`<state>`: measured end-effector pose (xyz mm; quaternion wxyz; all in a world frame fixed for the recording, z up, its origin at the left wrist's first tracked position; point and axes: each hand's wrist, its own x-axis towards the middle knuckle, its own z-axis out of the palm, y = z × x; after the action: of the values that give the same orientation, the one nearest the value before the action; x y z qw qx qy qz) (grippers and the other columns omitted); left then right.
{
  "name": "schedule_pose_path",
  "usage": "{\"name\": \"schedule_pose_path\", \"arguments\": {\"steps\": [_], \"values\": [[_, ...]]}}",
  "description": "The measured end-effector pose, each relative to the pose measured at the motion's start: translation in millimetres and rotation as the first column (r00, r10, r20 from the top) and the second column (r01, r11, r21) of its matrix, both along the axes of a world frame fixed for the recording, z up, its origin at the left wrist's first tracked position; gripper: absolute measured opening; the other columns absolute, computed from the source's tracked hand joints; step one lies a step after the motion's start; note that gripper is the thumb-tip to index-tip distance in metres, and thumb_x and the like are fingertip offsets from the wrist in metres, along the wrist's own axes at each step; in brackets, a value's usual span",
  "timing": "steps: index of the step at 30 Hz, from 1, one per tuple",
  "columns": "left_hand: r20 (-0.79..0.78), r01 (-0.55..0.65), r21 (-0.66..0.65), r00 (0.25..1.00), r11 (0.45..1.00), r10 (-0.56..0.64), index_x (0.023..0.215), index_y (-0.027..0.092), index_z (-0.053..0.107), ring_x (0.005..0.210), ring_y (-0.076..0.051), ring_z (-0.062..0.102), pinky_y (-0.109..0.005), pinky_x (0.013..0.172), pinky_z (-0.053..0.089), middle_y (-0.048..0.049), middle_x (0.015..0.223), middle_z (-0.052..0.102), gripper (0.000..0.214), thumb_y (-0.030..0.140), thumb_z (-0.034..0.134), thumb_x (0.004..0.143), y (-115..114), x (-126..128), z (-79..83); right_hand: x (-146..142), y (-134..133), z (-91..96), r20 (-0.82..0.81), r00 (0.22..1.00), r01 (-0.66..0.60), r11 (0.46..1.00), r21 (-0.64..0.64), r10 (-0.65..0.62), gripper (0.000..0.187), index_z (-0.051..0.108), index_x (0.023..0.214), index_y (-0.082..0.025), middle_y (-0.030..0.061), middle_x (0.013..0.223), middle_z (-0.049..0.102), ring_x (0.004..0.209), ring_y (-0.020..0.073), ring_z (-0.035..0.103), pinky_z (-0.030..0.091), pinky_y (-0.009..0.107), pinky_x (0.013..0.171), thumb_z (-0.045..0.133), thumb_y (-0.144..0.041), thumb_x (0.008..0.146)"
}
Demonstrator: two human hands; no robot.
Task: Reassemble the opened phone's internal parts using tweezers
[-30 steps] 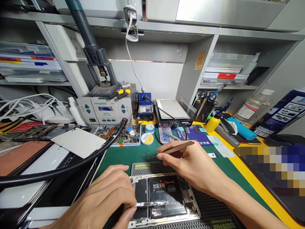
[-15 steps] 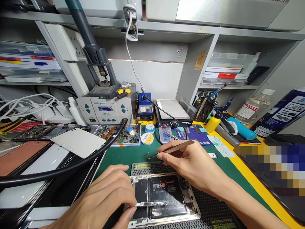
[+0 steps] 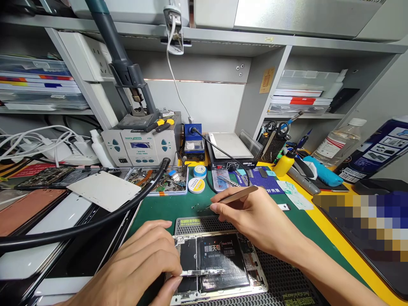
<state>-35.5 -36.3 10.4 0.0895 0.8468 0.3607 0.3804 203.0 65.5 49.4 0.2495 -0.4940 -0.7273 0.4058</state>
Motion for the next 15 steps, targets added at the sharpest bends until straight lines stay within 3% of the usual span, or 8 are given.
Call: {"name": "schedule_pose_path", "arguments": {"steps": [15], "values": [[0.001,-0.006,-0.014,1.0,1.0,0.006,0.089,0.017,0.059,0.083,-0.017,0.056,-0.043,0.103,0.047,-0.0004,0.082,0.062,0.019,0.0,0.053,0.091,-0.9,1.2,-1.1,-0.5,-1.4,0.2,-0.024,1.0,0.017,1.0,0.001,-0.017,0.032,0.083,0.093,-0.02,0.0075,0.086,0.083,0.078,0.0283,0.077,0.063,0.04,0.07,0.077,-0.051,0.088]]}}
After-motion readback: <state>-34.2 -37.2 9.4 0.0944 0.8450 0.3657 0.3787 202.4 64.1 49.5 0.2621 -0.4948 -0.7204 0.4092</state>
